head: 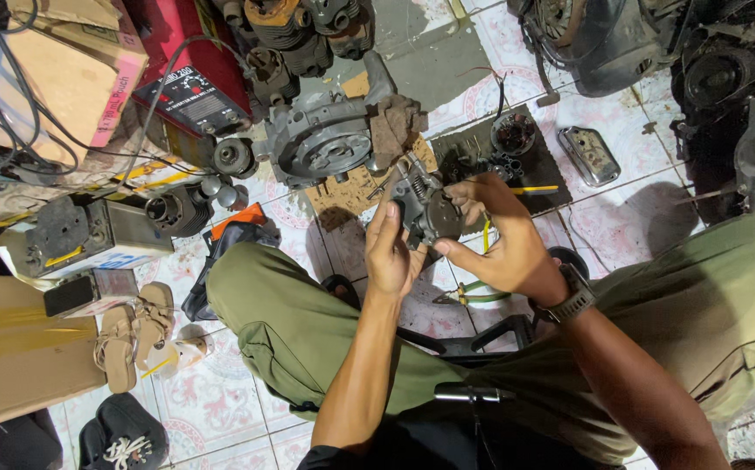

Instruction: The person sits on a chair and works on a small mechanical part, likely a carburetor, using a rag to wipe it and a yellow-handled screwdriver to adjust internal components. The person repeatedly rotates and manipulates the part throughout the clip.

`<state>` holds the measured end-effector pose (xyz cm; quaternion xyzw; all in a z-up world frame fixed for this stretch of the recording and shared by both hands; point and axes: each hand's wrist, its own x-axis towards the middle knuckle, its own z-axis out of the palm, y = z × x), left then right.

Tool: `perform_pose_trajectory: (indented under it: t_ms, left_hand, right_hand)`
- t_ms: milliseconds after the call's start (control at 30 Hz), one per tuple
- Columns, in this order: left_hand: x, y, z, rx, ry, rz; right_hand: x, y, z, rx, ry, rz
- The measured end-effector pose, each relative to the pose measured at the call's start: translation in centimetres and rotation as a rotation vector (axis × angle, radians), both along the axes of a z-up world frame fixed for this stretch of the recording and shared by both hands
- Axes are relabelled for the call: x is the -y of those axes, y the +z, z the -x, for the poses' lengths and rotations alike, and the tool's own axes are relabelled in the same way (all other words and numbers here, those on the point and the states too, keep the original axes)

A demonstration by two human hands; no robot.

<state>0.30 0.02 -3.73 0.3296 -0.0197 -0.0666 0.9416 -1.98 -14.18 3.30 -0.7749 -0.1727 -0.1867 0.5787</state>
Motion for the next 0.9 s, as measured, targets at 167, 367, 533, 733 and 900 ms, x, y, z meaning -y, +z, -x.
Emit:
perform_pose_trajectory:
  t_ms: [167,367,533,733,900]
  left_hand:
    - [-0.3,-0.4,-0.2,0.066,-0.045,-0.003]
    - [-0.4,-2.1,-0.6,0.101,-0.074,0.031]
    - [-0.4,-1.9,-0.6,0.132,-0.061,0.027]
    - [-0.8,-1.8,-0.5,0.208,-0.085,-0.028]
    - [-1.0,3.5,0.3,0.427,-0.08,-0.255]
  right_hand:
    - [0.6,-0.8,-0.3,-0.002,0.048,-0.009]
    - [1.0,0.2,-0.2,-0.071,0.138,-0.036]
    - [1.4,0.4,-0.5,-0.09,0.196,-0.041]
    - [1.4,0.7,-0.3,-0.101,0.233,-0.046]
    - [1.4,0.3,-0.2,-0.155,0.267,-0.114]
